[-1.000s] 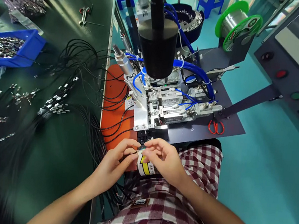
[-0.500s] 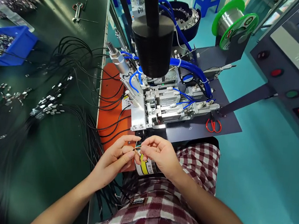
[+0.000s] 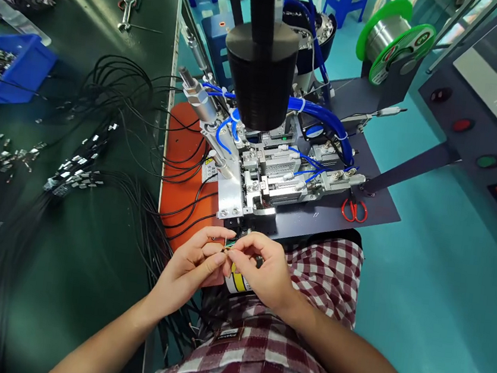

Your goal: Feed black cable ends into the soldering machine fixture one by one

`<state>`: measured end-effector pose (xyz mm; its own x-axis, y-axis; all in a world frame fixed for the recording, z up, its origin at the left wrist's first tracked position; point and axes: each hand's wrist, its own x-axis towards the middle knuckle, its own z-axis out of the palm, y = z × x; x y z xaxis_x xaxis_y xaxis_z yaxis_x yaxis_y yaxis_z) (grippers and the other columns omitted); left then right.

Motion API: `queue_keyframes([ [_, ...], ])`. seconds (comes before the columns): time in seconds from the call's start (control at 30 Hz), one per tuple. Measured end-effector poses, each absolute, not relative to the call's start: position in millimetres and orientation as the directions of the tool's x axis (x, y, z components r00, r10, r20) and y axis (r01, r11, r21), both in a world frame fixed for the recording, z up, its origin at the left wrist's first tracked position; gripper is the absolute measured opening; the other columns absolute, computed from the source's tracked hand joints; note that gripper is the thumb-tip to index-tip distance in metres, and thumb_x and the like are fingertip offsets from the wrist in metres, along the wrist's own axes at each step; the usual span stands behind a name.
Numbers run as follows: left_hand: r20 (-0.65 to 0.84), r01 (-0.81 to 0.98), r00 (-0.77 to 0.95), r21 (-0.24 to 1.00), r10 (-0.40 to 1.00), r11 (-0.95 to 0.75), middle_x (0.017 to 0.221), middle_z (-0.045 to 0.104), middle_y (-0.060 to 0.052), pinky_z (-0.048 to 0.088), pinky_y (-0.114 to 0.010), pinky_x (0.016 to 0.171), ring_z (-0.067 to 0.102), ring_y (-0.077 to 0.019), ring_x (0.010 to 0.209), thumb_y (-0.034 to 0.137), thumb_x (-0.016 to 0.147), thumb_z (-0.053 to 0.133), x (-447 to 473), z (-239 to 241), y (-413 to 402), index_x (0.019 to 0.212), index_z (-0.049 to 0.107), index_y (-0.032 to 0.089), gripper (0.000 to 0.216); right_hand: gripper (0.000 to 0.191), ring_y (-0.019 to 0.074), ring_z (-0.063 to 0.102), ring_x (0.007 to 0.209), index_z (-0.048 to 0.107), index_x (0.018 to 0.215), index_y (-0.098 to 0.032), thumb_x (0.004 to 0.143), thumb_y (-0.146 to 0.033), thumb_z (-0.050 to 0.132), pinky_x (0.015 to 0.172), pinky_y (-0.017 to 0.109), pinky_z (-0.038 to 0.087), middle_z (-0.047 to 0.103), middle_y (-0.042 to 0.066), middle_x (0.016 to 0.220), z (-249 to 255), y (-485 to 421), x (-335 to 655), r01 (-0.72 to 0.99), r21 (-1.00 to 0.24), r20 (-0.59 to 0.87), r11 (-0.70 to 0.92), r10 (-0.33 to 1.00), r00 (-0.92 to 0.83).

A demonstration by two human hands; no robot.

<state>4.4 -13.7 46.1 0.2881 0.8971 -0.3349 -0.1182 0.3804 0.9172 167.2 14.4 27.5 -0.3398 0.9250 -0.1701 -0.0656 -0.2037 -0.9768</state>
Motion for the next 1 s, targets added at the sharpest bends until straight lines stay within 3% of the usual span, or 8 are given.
queue_keyframes([
  [0.13,-0.301,0.007,0.154,0.953,0.941,0.304,0.088,0.062,-0.005,0.046,-0.021,0.062,0.056,-0.0131,0.075,0.034,0.089,0.058,10.7,47.0,-14.7,0.106,0.063,0.020,0.023,0.011,0.0127,0.055,0.063,0.061,0.075,-0.019,0.085,-0.022,0.060,0.057,0.025,0.043,0.060,0.000,0.070,23.3,9.3,170.0,0.124,-0.992,-0.016,0.020,0.959,-0.283],
  [0.2,-0.306,0.007,0.108,0.952,0.946,0.307,0.091,0.060,-0.005,0.044,-0.020,0.054,0.053,-0.0109,0.068,0.034,0.086,0.062,12.9,48.1,-12.5,0.095,0.067,0.019,0.019,0.009,0.0131,0.054,0.064,0.060,0.075,-0.019,0.084,-0.020,0.061,0.058,0.025,0.044,0.059,0.000,0.071,19.8,7.7,171.7,0.167,-0.983,0.020,0.071,0.958,-0.288],
  [0.33,-0.425,-0.090,0.089,0.897,0.901,0.432,0.078,0.056,-0.001,0.037,-0.018,0.043,0.043,-0.0061,0.052,0.035,0.081,0.067,15.1,48.4,-8.3,0.085,0.065,0.016,0.020,0.011,0.0133,0.054,0.065,0.058,0.075,-0.020,0.086,-0.020,0.059,0.061,0.027,0.045,0.058,0.000,0.072,17.5,7.1,174.8,0.185,-0.979,0.020,0.080,0.952,-0.305],
  [0.53,-0.422,-0.089,0.054,0.901,0.905,0.425,0.077,0.060,-0.001,0.038,-0.018,0.046,0.049,-0.0076,0.057,0.033,0.078,0.070,16.9,47.4,-9.0,0.080,0.066,0.015,0.018,0.006,0.0139,0.056,0.066,0.061,0.081,-0.019,0.086,-0.022,0.061,0.059,0.026,0.045,0.061,0.001,0.075,26.2,14.3,185.1,0.190,-0.980,-0.016,0.055,0.936,-0.351],
  [0.83,-0.369,-0.031,0.030,0.929,0.929,0.370,0.076,0.059,-0.001,0.042,-0.020,0.054,0.052,-0.0094,0.062,0.029,0.079,0.068,19.0,49.2,-7.2,0.077,0.065,0.016,0.014,0.002,0.0140,0.056,0.067,0.061,0.088,-0.020,0.087,-0.020,0.059,0.059,0.027,0.046,0.060,0.002,0.080,31.4,20.5,183.5,0.208,-0.971,0.050,0.122,0.946,-0.319],
  [1.0,-0.356,0.031,0.025,0.934,0.934,0.355,0.076,0.059,-0.002,0.041,-0.021,0.054,0.052,-0.0110,0.063,0.030,0.078,0.068,19.7,46.7,-7.6,0.077,0.065,0.016,0.015,0.005,0.0147,0.055,0.066,0.061,0.084,-0.021,0.085,-0.016,0.061,0.058,0.028,0.046,0.059,0.003,0.080,29.7,22.3,187.3,0.276,-0.904,0.214,0.327,0.904,-0.370],
])
